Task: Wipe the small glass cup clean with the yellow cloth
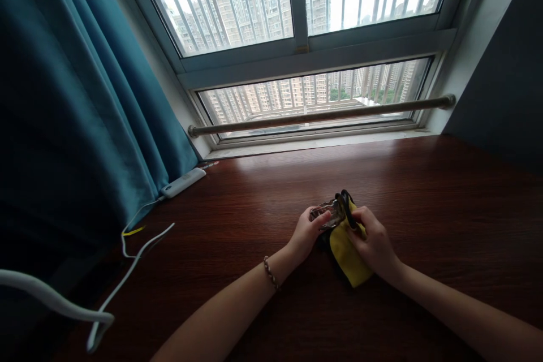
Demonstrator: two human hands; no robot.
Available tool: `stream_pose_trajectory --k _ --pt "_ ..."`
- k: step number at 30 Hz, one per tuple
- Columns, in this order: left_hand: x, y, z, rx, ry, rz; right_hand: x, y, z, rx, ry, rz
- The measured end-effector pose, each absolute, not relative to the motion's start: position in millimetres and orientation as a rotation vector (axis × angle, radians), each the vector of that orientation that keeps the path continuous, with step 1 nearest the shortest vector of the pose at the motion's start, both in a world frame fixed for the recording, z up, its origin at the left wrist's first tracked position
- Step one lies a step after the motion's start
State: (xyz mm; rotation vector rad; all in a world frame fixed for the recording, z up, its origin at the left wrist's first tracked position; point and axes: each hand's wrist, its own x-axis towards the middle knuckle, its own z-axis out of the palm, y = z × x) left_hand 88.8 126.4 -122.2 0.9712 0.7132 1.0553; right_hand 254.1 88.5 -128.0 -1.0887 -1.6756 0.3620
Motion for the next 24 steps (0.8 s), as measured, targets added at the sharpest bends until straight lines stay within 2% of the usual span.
stream_pose_trajectory --k 8,14,20,24 --pt "89.6 125.6 -115.4 0.897 0.662 1.078 248.4 82.7 -125.4 -0.878 -1.843 0.382" --pt "88.3 124.9 -120.3 0.988 0.675 1.080 246.8 74.9 -119.4 -0.759 -2.248 0.452" --pt "83.4 124.4 -124.8 1.090 0.686 1.043 243.7 72.9 -128.2 -0.838 -2.344 0.311" --pt "83.8 125.2 -122.7 1.048 0.577 1.011 242.0 72.1 -131.1 -0.888 -2.276 0.348"
